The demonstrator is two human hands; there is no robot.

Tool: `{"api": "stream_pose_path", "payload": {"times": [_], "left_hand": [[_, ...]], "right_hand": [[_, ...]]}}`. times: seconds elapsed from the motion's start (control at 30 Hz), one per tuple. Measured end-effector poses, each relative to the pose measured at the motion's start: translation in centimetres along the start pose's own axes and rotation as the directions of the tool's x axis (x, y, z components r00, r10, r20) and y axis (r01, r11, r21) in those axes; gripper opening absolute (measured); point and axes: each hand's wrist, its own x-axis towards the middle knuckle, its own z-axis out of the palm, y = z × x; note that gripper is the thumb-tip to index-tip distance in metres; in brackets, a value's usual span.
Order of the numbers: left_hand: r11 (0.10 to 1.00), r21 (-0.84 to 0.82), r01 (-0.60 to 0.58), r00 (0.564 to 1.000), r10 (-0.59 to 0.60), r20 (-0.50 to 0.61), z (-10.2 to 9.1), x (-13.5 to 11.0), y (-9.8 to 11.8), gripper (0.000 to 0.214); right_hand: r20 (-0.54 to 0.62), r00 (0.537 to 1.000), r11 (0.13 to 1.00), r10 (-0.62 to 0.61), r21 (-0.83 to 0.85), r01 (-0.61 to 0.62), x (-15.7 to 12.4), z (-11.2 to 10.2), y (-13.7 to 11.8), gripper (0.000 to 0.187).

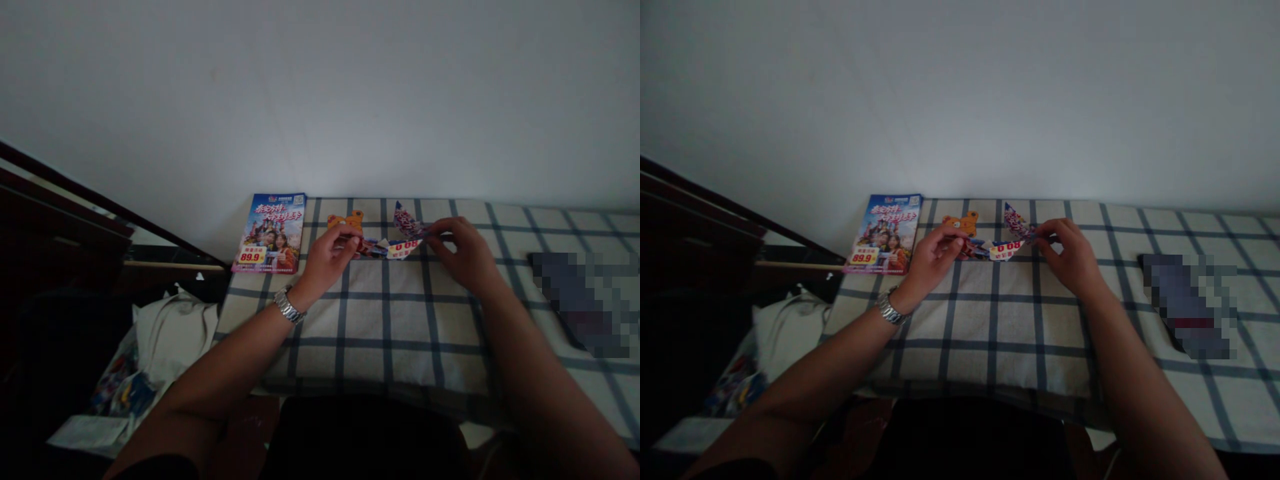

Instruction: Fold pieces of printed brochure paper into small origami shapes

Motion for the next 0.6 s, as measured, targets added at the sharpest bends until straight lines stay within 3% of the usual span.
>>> {"api": "stream_pose_path", "payload": {"times": [0.23,0.6], "left_hand": [[1.000,-0.024,-0.009,1.000,0.009,0.021,0.1,-0.1,0.6,0.027],[0.999,-0.002,-0.033,0.999,0.033,0.041,0.1,-0.3,0.9,0.029]], "right_hand": [[0.133,0.981,0.990,-0.139,0.020,0.138,-0.2,0.9,-1.6,0.015],[0.223,0.961,0.987,-0.161,0.043,0.155,-0.4,1.6,-2.0,0.016]]}}
